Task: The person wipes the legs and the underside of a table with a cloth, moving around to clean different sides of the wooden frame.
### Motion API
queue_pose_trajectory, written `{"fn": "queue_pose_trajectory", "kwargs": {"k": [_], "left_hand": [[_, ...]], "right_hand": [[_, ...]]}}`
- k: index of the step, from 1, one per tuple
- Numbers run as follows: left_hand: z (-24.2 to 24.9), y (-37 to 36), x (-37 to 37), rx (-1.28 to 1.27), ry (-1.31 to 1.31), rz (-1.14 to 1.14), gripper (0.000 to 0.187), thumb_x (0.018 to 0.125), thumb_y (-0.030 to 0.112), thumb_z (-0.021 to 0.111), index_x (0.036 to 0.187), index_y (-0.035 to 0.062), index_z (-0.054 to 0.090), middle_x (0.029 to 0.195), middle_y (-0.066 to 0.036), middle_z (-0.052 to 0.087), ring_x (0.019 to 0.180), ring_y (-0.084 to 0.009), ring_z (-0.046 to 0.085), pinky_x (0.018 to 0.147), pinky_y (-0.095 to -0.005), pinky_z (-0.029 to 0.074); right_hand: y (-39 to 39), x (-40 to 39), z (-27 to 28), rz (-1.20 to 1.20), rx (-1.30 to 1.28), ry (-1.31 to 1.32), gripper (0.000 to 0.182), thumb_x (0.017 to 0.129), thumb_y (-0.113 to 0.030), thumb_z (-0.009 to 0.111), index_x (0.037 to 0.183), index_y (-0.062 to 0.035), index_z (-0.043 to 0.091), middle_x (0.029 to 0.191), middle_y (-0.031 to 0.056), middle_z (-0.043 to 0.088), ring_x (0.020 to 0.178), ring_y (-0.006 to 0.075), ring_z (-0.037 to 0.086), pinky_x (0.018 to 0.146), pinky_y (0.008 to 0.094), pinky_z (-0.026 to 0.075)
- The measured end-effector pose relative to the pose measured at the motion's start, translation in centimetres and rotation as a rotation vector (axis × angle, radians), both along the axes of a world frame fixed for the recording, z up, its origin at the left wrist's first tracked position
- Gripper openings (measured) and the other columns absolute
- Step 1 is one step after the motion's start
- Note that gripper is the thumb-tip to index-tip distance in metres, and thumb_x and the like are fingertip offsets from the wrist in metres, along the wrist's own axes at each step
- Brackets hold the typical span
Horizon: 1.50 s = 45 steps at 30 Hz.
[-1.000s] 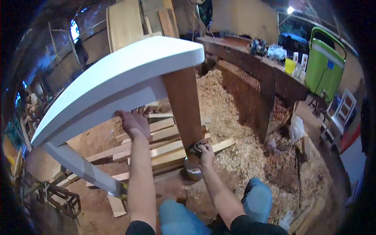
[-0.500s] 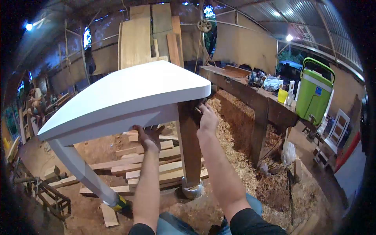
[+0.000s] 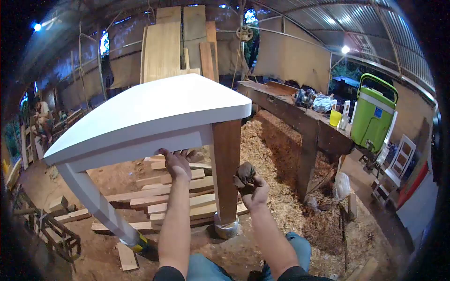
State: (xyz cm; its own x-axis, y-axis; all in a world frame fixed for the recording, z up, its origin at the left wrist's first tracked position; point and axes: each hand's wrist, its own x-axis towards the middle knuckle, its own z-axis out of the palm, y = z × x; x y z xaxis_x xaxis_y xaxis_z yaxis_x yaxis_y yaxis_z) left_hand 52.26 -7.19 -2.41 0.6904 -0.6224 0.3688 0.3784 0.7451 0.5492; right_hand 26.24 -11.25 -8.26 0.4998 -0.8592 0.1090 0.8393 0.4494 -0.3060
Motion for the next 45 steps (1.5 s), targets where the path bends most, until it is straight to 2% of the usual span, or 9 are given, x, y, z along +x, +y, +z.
{"fn": "queue_pose_trajectory", "kwargs": {"k": [4,8,11,18,24,27,33,40,45], "left_hand": [[0.7,0.8,-0.8,0.014,0.022,0.009,0.065,0.101,0.066,0.02,0.144,0.0201,0.036,0.139,-0.009,0.05,0.119,-0.0269,0.052,0.088,-0.0481,0.047],[1.9,1.4,-1.9,0.058,0.043,0.072,0.07,0.099,0.069,0.022,0.145,0.0188,0.036,0.14,-0.011,0.05,0.122,-0.0303,0.053,0.087,-0.0494,0.051],[1.0,1.0,-1.3,0.05,0.031,0.073,0.074,0.097,0.071,0.023,0.144,0.0167,0.038,0.139,-0.011,0.051,0.124,-0.0318,0.054,0.086,-0.051,0.053],[0.9,1.0,-1.3,0.026,0.038,0.042,0.072,0.098,0.07,0.026,0.141,0.0145,0.042,0.134,-0.012,0.054,0.121,-0.0302,0.055,0.086,-0.0509,0.053],[1.2,1.3,-1.7,0.036,0.052,0.051,0.065,0.101,0.065,0.026,0.138,0.0146,0.045,0.127,-0.011,0.057,0.117,-0.0292,0.057,0.086,-0.0524,0.052],[0.9,0.9,-1.2,0.02,0.034,0.041,0.066,0.1,0.066,0.026,0.138,0.015,0.043,0.128,-0.011,0.057,0.116,-0.0302,0.057,0.086,-0.0527,0.052],[1.4,1.0,-1.4,0.058,0.115,0.049,0.068,0.1,0.066,0.025,0.142,0.0156,0.04,0.134,-0.013,0.053,0.118,-0.0327,0.056,0.085,-0.0522,0.054],[0.9,1.1,-1.4,0.005,0.054,0.035,0.069,0.099,0.067,0.025,0.142,0.015,0.04,0.137,-0.013,0.051,0.12,-0.0328,0.055,0.085,-0.0524,0.054],[0.8,1.1,-0.8,0.004,0.055,0.011,0.071,0.099,0.068,0.025,0.143,0.0141,0.039,0.137,-0.013,0.051,0.122,-0.0325,0.054,0.086,-0.052,0.054]], "right_hand": [[1.0,0.5,4.1,-0.218,-0.288,0.264,0.036,0.095,-0.011,0.051,0.129,0.0005,0.055,0.118,0.0133,0.064,0.106,0.0271,0.064,0.095,0.0415,0.053],[-0.7,3.4,7.2,-0.771,-0.637,0.513,0.034,0.09,-0.002,0.056,0.124,0.0008,0.061,0.109,0.0102,0.065,0.097,0.0173,0.062,0.087,0.0314,0.05],[-1.8,4.4,9.4,-1.048,-0.764,0.629,0.037,0.085,0.001,0.056,0.121,0.0023,0.063,0.106,0.0102,0.064,0.097,0.0181,0.061,0.086,0.0313,0.05],[-2.3,4.2,11.8,-1.44,-1.136,0.924,0.049,0.074,0.006,0.063,0.123,0.002,0.062,0.115,0.02,0.06,0.105,0.0354,0.06,0.091,0.0385,0.051],[-3.3,4.6,13.0,-1.431,-1.23,1.03,0.048,0.068,0.009,0.066,0.116,0.0017,0.065,0.113,0.0212,0.059,0.108,0.0378,0.056,0.097,0.0452,0.047],[-3.5,4.9,13.2,-1.542,-1.237,1.102,0.038,0.069,0.005,0.065,0.106,0.0012,0.068,0.106,0.0201,0.06,0.101,0.0371,0.057,0.092,0.0449,0.048],[-2.1,2.0,11.0,-1.426,-1.195,1.234,0.021,0.071,-0.002,0.063,0.092,0.0002,0.069,0.093,0.0171,0.06,0.089,0.0367,0.057,0.081,0.0444,0.048],[-3.1,3.8,12.9,-1.591,-1.377,1.002,0.045,0.067,0.004,0.064,0.113,0.0031,0.065,0.11,0.0212,0.058,0.103,0.038,0.055,0.086,0.045,0.049],[-4.1,5.4,13.2,-1.317,-1.293,1.087,0.04,0.067,-0.001,0.069,0.106,0.002,0.066,0.11,0.021,0.059,0.105,0.0385,0.055,0.089,0.0441,0.049]]}}
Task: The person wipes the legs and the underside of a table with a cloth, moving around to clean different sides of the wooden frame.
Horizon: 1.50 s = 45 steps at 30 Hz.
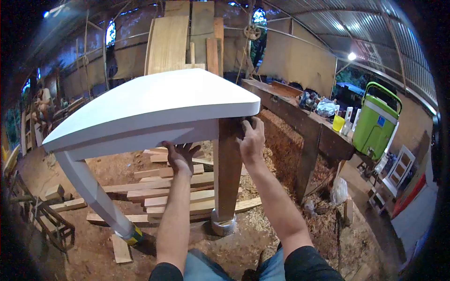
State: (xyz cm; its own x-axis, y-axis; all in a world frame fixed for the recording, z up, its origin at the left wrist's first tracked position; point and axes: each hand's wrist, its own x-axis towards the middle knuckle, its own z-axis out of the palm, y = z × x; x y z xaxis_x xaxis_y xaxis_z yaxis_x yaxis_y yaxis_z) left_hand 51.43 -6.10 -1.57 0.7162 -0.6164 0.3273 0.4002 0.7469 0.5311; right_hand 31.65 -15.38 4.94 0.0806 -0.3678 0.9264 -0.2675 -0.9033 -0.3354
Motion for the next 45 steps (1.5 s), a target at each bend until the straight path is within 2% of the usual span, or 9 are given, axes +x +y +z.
{"fn": "queue_pose_trajectory", "kwargs": {"k": [5,13,16,22,27,34,37,40,45], "left_hand": [[0.5,-0.1,-0.6,0.012,0.018,0.032,0.073,0.098,0.069,0.024,0.144,0.0138,0.038,0.136,-0.014,0.051,0.122,-0.0311,0.053,0.085,-0.0499,0.055],[0.1,0.0,-0.4,0.009,0.006,0.023,0.074,0.098,0.068,0.026,0.144,0.011,0.038,0.134,-0.015,0.051,0.118,-0.0319,0.055,0.084,-0.0508,0.056],[0.2,0.1,-0.6,-0.003,0.01,0.028,0.074,0.098,0.068,0.027,0.144,0.0111,0.038,0.134,-0.015,0.051,0.118,-0.0321,0.055,0.084,-0.0514,0.056],[0.7,0.0,-0.8,0.012,0.05,0.044,0.069,0.1,0.066,0.027,0.144,0.0133,0.036,0.136,-0.015,0.05,0.12,-0.0327,0.054,0.084,-0.0514,0.056],[-0.4,-0.2,0.0,-0.063,-0.046,-0.004,0.071,0.099,0.066,0.029,0.145,0.0136,0.034,0.138,-0.015,0.049,0.122,-0.0331,0.053,0.084,-0.0504,0.057],[-0.2,0.0,-0.2,-0.027,-0.016,0.002,0.073,0.096,0.07,0.035,0.144,0.0142,0.039,0.136,-0.014,0.052,0.121,-0.0326,0.055,0.083,-0.0505,0.057],[-0.7,-0.3,0.1,-0.025,-0.033,0.003,0.074,0.096,0.07,0.035,0.143,0.0142,0.039,0.135,-0.013,0.053,0.12,-0.0311,0.055,0.083,-0.0498,0.056],[-0.3,-0.3,-0.3,-0.039,0.006,0.028,0.075,0.095,0.072,0.035,0.143,0.0144,0.04,0.134,-0.012,0.054,0.118,-0.029,0.056,0.081,-0.0479,0.056],[-0.2,-0.4,-0.2,-0.023,0.012,0.016,0.075,0.094,0.074,0.034,0.141,0.0161,0.043,0.132,-0.012,0.056,0.114,-0.0277,0.057,0.077,-0.0468,0.055]], "right_hand": [[3.2,-3.2,-2.6,-0.035,0.192,0.133,0.029,0.069,0.001,0.069,0.098,-0.0022,0.07,0.105,0.0195,0.061,0.097,0.0366,0.06,0.082,0.0425,0.051],[-0.5,-2.5,0.0,-0.095,-0.246,-0.078,0.044,0.069,0.006,0.062,0.112,0.0007,0.067,0.108,0.0215,0.06,0.099,0.0378,0.059,0.084,0.0431,0.051],[-2.9,-1.2,-0.4,-0.007,-0.127,-0.136,0.039,0.071,0.0,0.061,0.109,-0.0024,0.07,0.107,0.0187,0.063,0.1,0.0383,0.063,0.086,0.0393,0.053],[2.0,-5.1,-2.5,-0.144,0.187,0.299,0.017,0.072,-0.013,0.068,0.086,-0.0052,0.073,0.09,0.0138,0.067,0.082,0.0351,0.067,0.079,0.0414,0.055],[2.3,-2.4,-1.1,-0.027,-0.207,-0.038,0.041,0.071,0.005,0.064,0.112,0.0005,0.069,0.107,0.0211,0.063,0.097,0.0375,0.062,0.083,0.042,0.052],[-0.6,2.2,-0.9,0.054,-0.08,-0.143,0.035,0.073,0.003,0.064,0.107,0.0011,0.069,0.105,0.0199,0.062,0.098,0.038,0.06,0.085,0.042,0.052],[3.4,-0.3,-0.8,-0.023,0.061,0.178,0.029,0.074,0.001,0.067,0.102,0.0009,0.069,0.103,0.0186,0.063,0.09,0.0353,0.063,0.08,0.0432,0.053],[4.5,-0.3,-1.0,0.043,-0.108,-0.022,0.028,0.072,0.003,0.067,0.1,0.0005,0.069,0.1,0.0173,0.064,0.083,0.0334,0.064,0.075,0.0442,0.054],[1.7,2.8,-0.4,-0.03,-0.28,-0.072,0.037,0.069,0.003,0.065,0.105,0.0001,0.07,0.109,0.0206,0.06,0.102,0.0372,0.058,0.083,0.0431,0.051]]}}
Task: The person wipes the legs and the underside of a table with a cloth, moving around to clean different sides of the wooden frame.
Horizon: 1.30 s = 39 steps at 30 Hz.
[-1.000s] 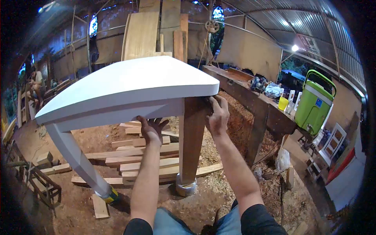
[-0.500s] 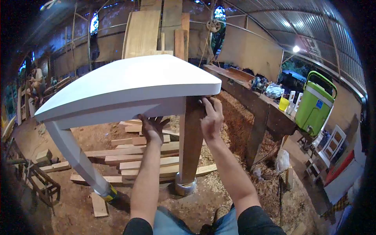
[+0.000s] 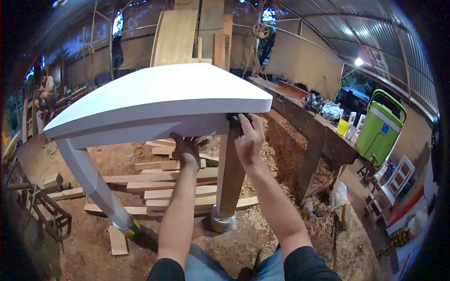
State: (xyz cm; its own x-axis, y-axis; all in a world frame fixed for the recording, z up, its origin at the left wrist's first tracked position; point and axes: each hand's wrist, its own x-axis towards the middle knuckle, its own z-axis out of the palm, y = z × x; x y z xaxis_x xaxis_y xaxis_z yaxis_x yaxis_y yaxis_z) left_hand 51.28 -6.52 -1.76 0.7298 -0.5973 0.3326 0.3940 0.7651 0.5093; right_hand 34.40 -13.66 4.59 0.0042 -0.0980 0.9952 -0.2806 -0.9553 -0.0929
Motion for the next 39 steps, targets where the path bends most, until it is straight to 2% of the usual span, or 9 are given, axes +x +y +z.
{"fn": "queue_pose_trajectory", "kwargs": {"k": [2,6,9,18,21,29,32,37,39], "left_hand": [[0.5,0.4,-0.6,-0.001,0.001,0.013,0.073,0.095,0.072,0.031,0.14,0.0164,0.044,0.132,-0.012,0.055,0.111,-0.0275,0.058,0.077,-0.0469,0.055],[0.6,0.7,-0.7,-0.014,0.001,-0.007,0.071,0.098,0.071,0.024,0.14,0.017,0.044,0.132,-0.011,0.055,0.109,-0.0275,0.057,0.078,-0.0466,0.054],[0.7,0.1,-0.2,0.074,0.028,-0.027,0.071,0.098,0.07,0.02,0.141,0.0178,0.041,0.132,-0.01,0.054,0.112,-0.0279,0.055,0.08,-0.047,0.052],[0.5,0.4,-0.5,0.057,-0.03,-0.004,0.071,0.099,0.068,0.018,0.146,0.0174,0.033,0.144,-0.01,0.045,0.115,-0.0296,0.053,0.083,-0.0487,0.05],[0.5,0.4,-0.2,0.059,-0.06,-0.002,0.069,0.1,0.067,0.02,0.146,0.0171,0.033,0.143,-0.012,0.046,0.119,-0.0305,0.053,0.086,-0.0507,0.05],[0.1,0.6,-0.3,-0.022,-0.096,-0.014,0.069,0.099,0.067,0.026,0.143,0.0147,0.038,0.135,-0.013,0.052,0.125,-0.0306,0.053,0.086,-0.0504,0.054],[0.2,0.6,-0.4,0.008,-0.09,0.009,0.07,0.099,0.067,0.025,0.142,0.0144,0.04,0.135,-0.012,0.053,0.119,-0.0293,0.056,0.084,-0.0493,0.055],[0.5,0.6,-0.5,0.023,-0.054,-0.017,0.069,0.101,0.065,0.017,0.143,0.015,0.038,0.133,-0.01,0.052,0.108,-0.0262,0.057,0.086,-0.0493,0.053],[0.7,0.4,-0.5,0.024,-0.04,-0.018,0.067,0.101,0.064,0.018,0.142,0.0144,0.038,0.131,-0.01,0.053,0.106,-0.0258,0.058,0.084,-0.0488,0.054]], "right_hand": [[-1.5,1.7,-0.6,0.25,0.232,-0.13,0.031,0.07,-0.001,0.065,0.101,-0.0001,0.07,0.103,0.0207,0.061,0.096,0.0374,0.06,0.079,0.0435,0.052],[2.2,-1.3,-0.3,-0.136,0.285,0.343,0.019,0.071,-0.01,0.067,0.088,-0.0016,0.07,0.089,0.0201,0.062,0.082,0.0381,0.063,0.071,0.0445,0.053],[4.3,-3.8,-4.1,0.038,0.272,0.232,0.014,0.071,-0.014,0.068,0.079,-0.0029,0.068,0.081,0.0184,0.061,0.074,0.0381,0.063,0.066,0.0453,0.053],[7.9,-10.0,-11.9,0.323,0.789,0.292,0.027,0.072,-0.009,0.06,0.095,-0.0031,0.073,0.089,0.0144,0.067,0.079,0.0286,0.067,0.073,0.0371,0.054],[5.5,-8.7,-11.6,0.313,0.759,0.14,0.025,0.078,-0.003,0.06,0.099,-0.0001,0.072,0.096,0.0158,0.066,0.089,0.0259,0.066,0.081,0.034,0.053],[-1.6,-1.5,-1.4,0.021,-0.08,0.054,0.04,0.071,0.001,0.065,0.111,0.0001,0.067,0.108,0.023,0.059,0.098,0.0381,0.06,0.084,0.0421,0.052],[-2.9,-1.0,-2.3,-0.067,-0.018,0.153,0.034,0.072,-0.006,0.072,0.106,-0.0025,0.071,0.107,0.0175,0.062,0.099,0.0346,0.063,0.082,0.0412,0.053],[2.7,-5.7,-8.7,-0.025,0.494,0.925,0.028,0.07,-0.009,0.07,0.098,-0.0085,0.071,0.098,0.0169,0.063,0.09,0.035,0.063,0.08,0.0459,0.053],[3.1,-6.0,-7.8,0.126,0.482,0.646,0.029,0.069,-0.005,0.068,0.098,-0.0067,0.07,0.097,0.0177,0.064,0.091,0.0357,0.063,0.081,0.0451,0.053]]}}
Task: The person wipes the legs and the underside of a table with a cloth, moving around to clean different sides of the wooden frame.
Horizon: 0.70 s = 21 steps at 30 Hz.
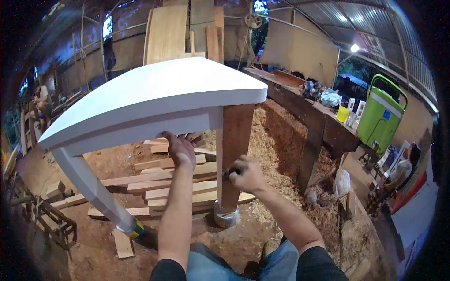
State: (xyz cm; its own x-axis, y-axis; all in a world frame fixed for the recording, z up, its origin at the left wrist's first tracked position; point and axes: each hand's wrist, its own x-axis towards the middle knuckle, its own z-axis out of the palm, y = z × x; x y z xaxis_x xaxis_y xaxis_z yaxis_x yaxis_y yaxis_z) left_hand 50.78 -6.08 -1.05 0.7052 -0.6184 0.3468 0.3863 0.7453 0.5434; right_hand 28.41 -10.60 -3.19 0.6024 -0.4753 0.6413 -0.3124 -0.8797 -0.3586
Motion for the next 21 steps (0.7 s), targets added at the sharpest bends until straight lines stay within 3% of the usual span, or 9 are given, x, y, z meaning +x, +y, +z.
{"fn": "queue_pose_trajectory", "kwargs": {"k": [1,3,8,10,12,16,17,18,21], "left_hand": [[-0.1,0.0,0.0,0.003,0.01,0.003,0.067,0.102,0.064,0.018,0.142,0.0141,0.039,0.13,-0.009,0.054,0.105,-0.0255,0.059,0.083,-0.0486,0.054],[-0.3,0.1,0.0,0.017,0.027,0.028,0.067,0.101,0.064,0.02,0.142,0.0146,0.039,0.13,-0.009,0.054,0.107,-0.026,0.059,0.083,-0.0494,0.054],[-0.5,0.0,0.0,-0.036,-0.009,0.03,0.07,0.098,0.068,0.027,0.143,0.0153,0.04,0.134,-0.012,0.052,0.117,-0.0304,0.057,0.083,-0.0522,0.053],[-0.3,0.2,-0.2,-0.018,0.002,0.033,0.068,0.099,0.066,0.03,0.143,0.0158,0.039,0.132,-0.013,0.053,0.116,-0.0314,0.057,0.083,-0.0507,0.054],[-0.4,0.2,0.0,-0.044,0.005,0.017,0.065,0.099,0.065,0.034,0.14,0.015,0.041,0.126,-0.013,0.057,0.111,-0.0301,0.059,0.078,-0.0482,0.057],[-0.7,-0.4,0.4,-0.025,0.003,0.024,0.059,0.102,0.061,0.027,0.139,0.0181,0.041,0.133,-0.01,0.052,0.114,-0.029,0.055,0.086,-0.0545,0.049],[-0.6,-0.2,0.1,-0.027,0.001,0.035,0.057,0.103,0.06,0.025,0.14,0.0195,0.041,0.135,-0.009,0.049,0.114,-0.0284,0.052,0.09,-0.0562,0.045],[-0.5,-0.2,0.0,-0.022,-0.003,0.027,0.058,0.102,0.061,0.025,0.142,0.0203,0.039,0.138,-0.008,0.048,0.117,-0.0281,0.051,0.09,-0.0536,0.045],[-0.1,-0.2,0.2,0.002,-0.008,0.023,0.059,0.102,0.062,0.024,0.144,0.0216,0.036,0.144,-0.006,0.044,0.122,-0.0274,0.048,0.089,-0.0485,0.047]], "right_hand": [[0.5,-0.1,0.9,0.038,0.02,-0.149,0.03,0.068,-0.004,0.066,0.098,-0.0058,0.07,0.096,0.0182,0.064,0.092,0.0361,0.063,0.081,0.0447,0.053],[-0.1,-0.1,4.6,0.005,-0.23,-0.415,0.032,0.069,0.0,0.065,0.1,-0.0032,0.069,0.1,0.0191,0.064,0.094,0.0374,0.063,0.084,0.0442,0.052],[-4.3,1.1,8.4,-0.077,-0.529,-0.549,0.037,0.072,0.005,0.06,0.108,-0.0005,0.069,0.107,0.0204,0.062,0.1,0.0387,0.06,0.087,0.0434,0.051],[-6.6,2.6,7.2,0.039,-0.228,-0.668,0.034,0.073,0.002,0.061,0.106,-0.0019,0.069,0.106,0.0194,0.061,0.102,0.0376,0.059,0.087,0.043,0.051],[-7.6,2.9,4.4,0.092,-0.068,-0.562,0.03,0.074,-0.001,0.062,0.103,-0.0037,0.07,0.104,0.0184,0.061,0.102,0.037,0.059,0.085,0.0431,0.052],[-5.9,0.0,-9.7,0.078,-0.019,0.269,0.024,0.075,-0.016,0.072,0.099,-0.0133,0.074,0.092,0.0152,0.064,0.094,0.0347,0.064,0.083,0.042,0.054],[-2.2,-1.5,-11.1,-0.006,0.087,0.352,0.024,0.074,-0.018,0.072,0.098,-0.0168,0.075,0.091,0.0144,0.066,0.09,0.0354,0.066,0.08,0.0448,0.055],[-1.8,-2.4,-15.7,0.123,0.119,0.258,0.026,0.074,-0.021,0.072,0.099,-0.0159,0.075,0.091,0.0164,0.068,0.086,0.0365,0.067,0.079,0.0464,0.056],[1.7,-5.2,-20.7,0.081,0.193,0.34,0.028,0.075,-0.026,0.07,0.101,-0.0153,0.074,0.098,0.0186,0.07,0.089,0.0369,0.068,0.082,0.0458,0.056]]}}
